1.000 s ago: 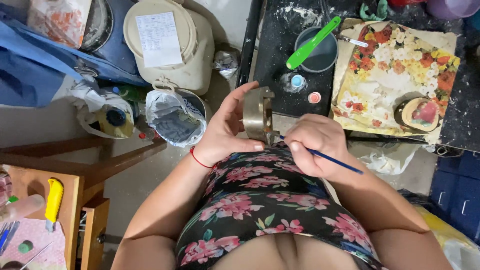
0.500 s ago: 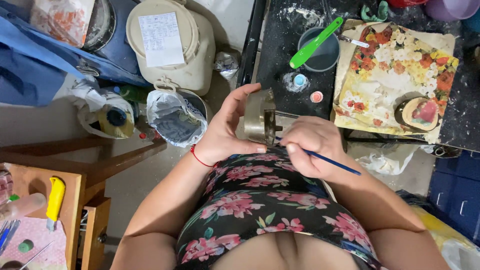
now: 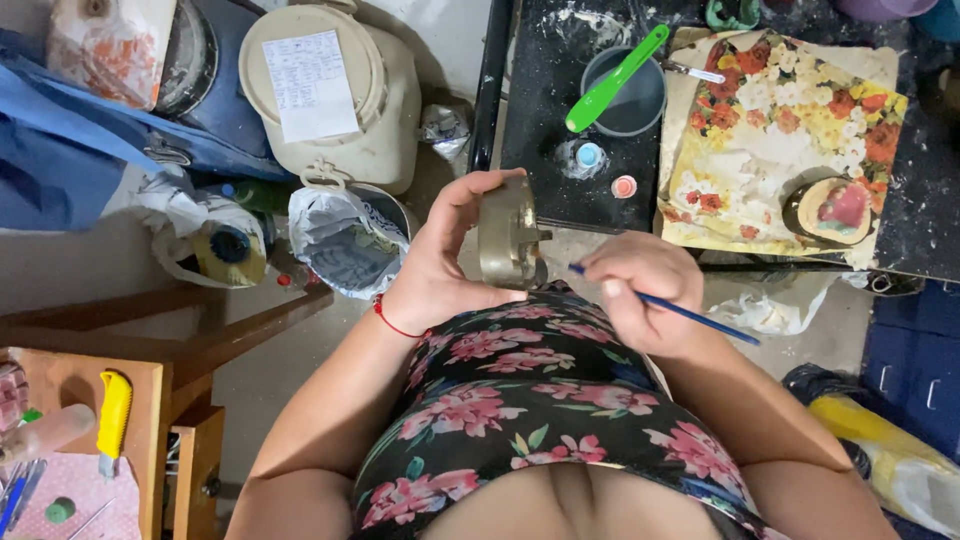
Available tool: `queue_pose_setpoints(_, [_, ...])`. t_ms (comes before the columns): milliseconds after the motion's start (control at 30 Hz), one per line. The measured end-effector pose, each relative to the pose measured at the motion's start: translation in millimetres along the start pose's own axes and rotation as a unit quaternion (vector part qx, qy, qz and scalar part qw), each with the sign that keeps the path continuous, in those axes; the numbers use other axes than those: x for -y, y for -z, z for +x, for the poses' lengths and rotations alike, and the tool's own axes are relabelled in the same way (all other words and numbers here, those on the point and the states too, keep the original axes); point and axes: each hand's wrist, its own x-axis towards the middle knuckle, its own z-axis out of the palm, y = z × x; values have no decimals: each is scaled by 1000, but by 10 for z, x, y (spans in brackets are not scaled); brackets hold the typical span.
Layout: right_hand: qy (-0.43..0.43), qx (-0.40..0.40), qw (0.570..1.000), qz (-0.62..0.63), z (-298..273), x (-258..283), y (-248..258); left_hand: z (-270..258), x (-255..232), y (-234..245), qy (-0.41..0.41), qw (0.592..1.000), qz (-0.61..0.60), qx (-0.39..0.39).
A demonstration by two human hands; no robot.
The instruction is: The person paints a dental mold with a brush, dipping it into a small paint container and applying color to the teeth and gum areas. They also paint the interior of a metal dental tray and use a tool to scrape or clean the mold's surface.
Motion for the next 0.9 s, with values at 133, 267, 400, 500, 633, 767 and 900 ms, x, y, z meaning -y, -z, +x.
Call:
queue_pose_setpoints(133, [-59,-26,998,1,84,100,9,12,4,-26,-23,1000,9,7])
queue_pose_setpoints(267, [-47,-83,995,14,-67,45,-28,19,9,-64,-36,999,30,18])
queue_pose_setpoints(400, [-123,-130,983,47,-87,89,-92,19,11,-68,-52,995,85,15])
queue_pose_setpoints(500, [-202,-131,960,141,-38,140,-81,20,-36,-66,-71,978,195,15])
queue_pose_setpoints(633, [-298,29,896,328,-407,-291,-273,35,21,-85,-134,906,393,78])
queue_pose_setpoints(767, [-301,-40,848,434,-249,-143,-419,-15,100,-142,-195,859,463,101])
queue_pose_setpoints(900, [-218,-54,867,444,-25,-46,-464,-30,3,-173,-94,924,360,89])
